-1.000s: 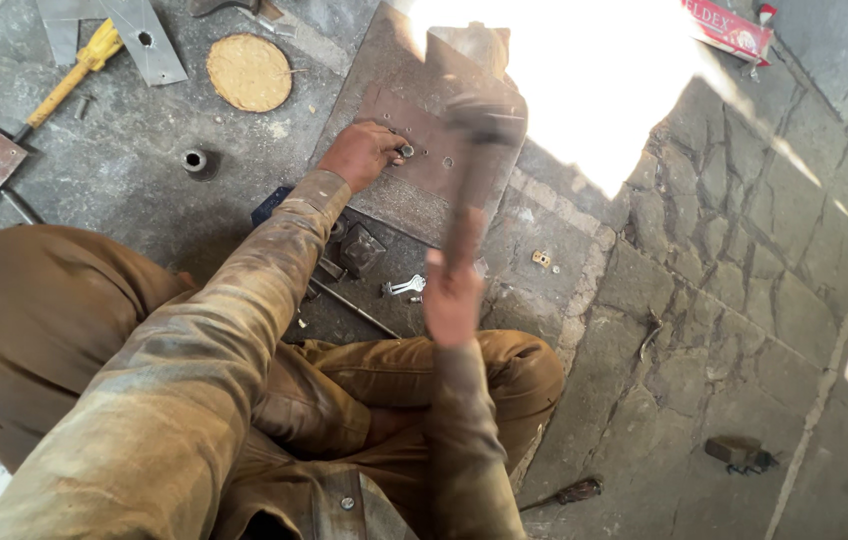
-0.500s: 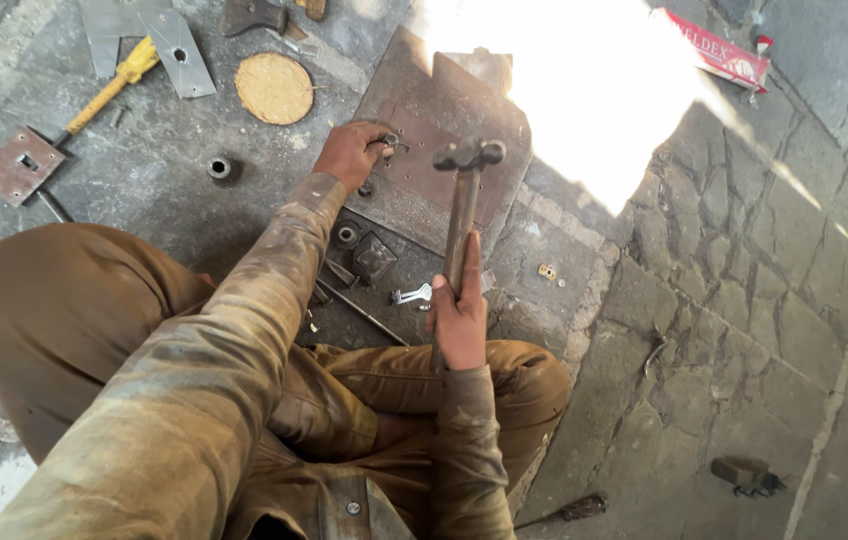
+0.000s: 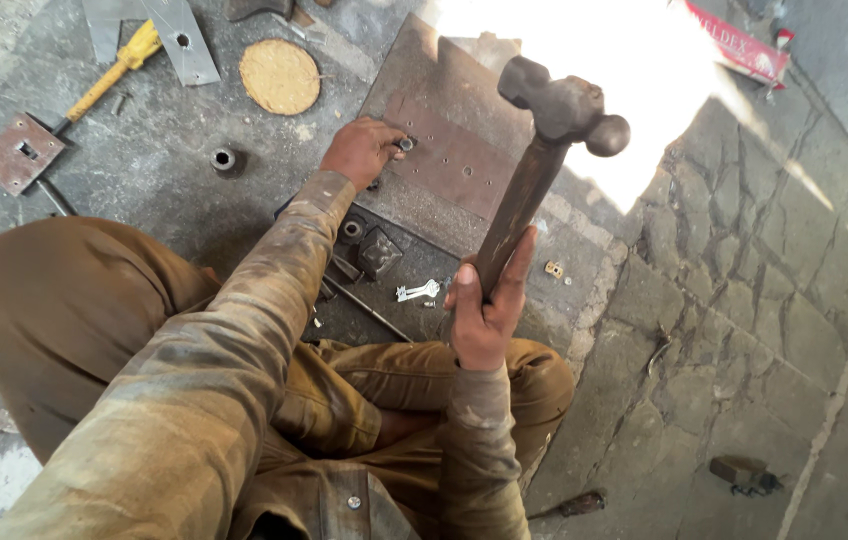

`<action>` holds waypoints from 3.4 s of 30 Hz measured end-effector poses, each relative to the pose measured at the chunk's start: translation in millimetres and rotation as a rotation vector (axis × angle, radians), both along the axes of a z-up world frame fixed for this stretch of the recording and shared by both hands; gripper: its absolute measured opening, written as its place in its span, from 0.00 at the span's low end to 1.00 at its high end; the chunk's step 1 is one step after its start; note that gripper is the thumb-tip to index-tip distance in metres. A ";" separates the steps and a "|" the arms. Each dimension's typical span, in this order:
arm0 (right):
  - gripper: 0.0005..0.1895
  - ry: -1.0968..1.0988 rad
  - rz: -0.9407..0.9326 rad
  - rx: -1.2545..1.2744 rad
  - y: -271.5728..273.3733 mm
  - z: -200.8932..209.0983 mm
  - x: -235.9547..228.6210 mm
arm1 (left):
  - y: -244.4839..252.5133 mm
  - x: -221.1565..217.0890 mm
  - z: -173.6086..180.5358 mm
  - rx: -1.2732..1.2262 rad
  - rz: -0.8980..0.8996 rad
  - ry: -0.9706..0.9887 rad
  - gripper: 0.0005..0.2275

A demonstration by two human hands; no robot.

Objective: The person sits on the floor and uses a hammer and punch to create holes in a rectangular metal plate. They repeatedly position the punch, strike it with the hammer, and adjust the plate on a metal block. The person also places small metal components into the holes and continues hammering.

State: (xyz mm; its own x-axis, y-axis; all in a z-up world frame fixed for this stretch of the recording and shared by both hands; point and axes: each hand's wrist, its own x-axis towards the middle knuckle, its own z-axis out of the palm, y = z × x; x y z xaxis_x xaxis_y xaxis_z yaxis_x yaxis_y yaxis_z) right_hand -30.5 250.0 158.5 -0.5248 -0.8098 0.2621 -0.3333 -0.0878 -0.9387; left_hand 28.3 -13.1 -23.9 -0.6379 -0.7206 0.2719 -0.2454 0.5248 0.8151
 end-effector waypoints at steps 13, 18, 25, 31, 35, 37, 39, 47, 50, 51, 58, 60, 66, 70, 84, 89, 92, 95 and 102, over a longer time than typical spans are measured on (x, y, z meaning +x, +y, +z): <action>0.34 -0.048 -0.131 0.350 2.5 -42.9 -41.0 | 19.4 -12.2 16.8 0.145 0.101 -0.043 0.09; 0.12 -0.215 -0.255 0.007 -4.0 -100.1 -87.6 | 50.1 -46.2 38.5 -0.030 -0.327 -0.623 0.11; 0.06 -0.211 -0.246 0.017 12.4 -142.5 -106.3 | 6.6 -68.3 61.8 -0.194 -0.392 -0.945 0.48; 0.36 -0.346 -0.389 0.235 21.4 -66.9 -77.3 | -1.9 -82.1 63.1 -0.117 -0.199 -0.971 0.49; 0.47 -0.211 -0.322 0.289 16.9 -9.2 -84.4 | -3.1 -84.6 72.3 -0.086 -0.225 -0.994 0.47; 0.45 -0.152 -0.237 -0.024 20.9 8.4 -98.3 | -1.8 -83.1 71.7 -0.096 -0.209 -0.995 0.47; 0.29 0.072 -0.256 -0.278 17.6 11.9 -118.9 | -3.0 -83.9 70.3 -0.099 -0.208 -0.988 0.47; 0.41 0.234 -0.351 0.686 -23.4 -95.8 -117.1 | -3.5 -86.4 59.5 -0.085 -0.187 -0.933 0.47; 0.40 -0.081 -0.306 0.572 -5.2 -96.7 -120.5 | -3.1 -83.3 60.0 -0.091 -0.194 -0.927 0.47; 0.41 -0.035 -0.309 0.467 -2.5 -97.0 -121.7 | -4.7 -82.8 59.3 -0.102 -0.192 -0.922 0.47; 0.45 0.505 -0.201 0.502 -19.5 -121.1 -119.8 | -6.5 -85.8 53.1 -0.107 -0.193 -0.911 0.49; 0.43 0.247 -0.283 0.626 -23.1 -119.4 -114.5 | -15.7 -82.0 53.1 -0.085 -0.266 -0.960 0.50; 0.37 -0.111 -0.328 0.179 8.6 -33.0 -103.7 | -21.8 -84.3 42.1 -0.160 -0.332 -0.846 0.58; 0.11 -0.053 -0.343 -0.190 23.1 37.4 -135.7 | -3.1 -117.0 36.2 -0.197 -0.367 -0.867 0.57; 0.40 0.160 -0.283 0.331 -0.5 -107.4 -115.2 | 1.1 -122.6 46.8 -0.090 -0.330 -0.858 0.57; 0.44 0.299 -0.281 0.574 -10.7 -122.8 -110.6 | 5.0 -125.4 42.4 -0.088 -0.330 -0.851 0.58; 0.44 0.275 -0.255 0.665 -17.3 -137.2 -113.3 | -5.9 -118.5 46.8 -0.064 -0.386 -0.838 0.59; 0.45 0.323 -0.222 0.557 -8.3 -133.5 -113.1 | -18.2 -103.5 47.3 -0.057 -0.477 -0.846 0.60; 0.46 -0.218 -0.349 0.624 -16.7 -72.2 -90.7 | -25.8 -83.2 50.6 -0.054 -0.298 -0.921 0.57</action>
State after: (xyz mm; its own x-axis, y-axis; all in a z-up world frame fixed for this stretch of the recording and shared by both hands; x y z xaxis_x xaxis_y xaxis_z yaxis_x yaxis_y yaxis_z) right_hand -121.2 233.3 86.3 -0.7662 -0.5508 -0.3312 -0.0448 0.5598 -0.8274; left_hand -54.9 -39.0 26.7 -0.7719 -0.4958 -0.3980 -0.6264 0.7002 0.3426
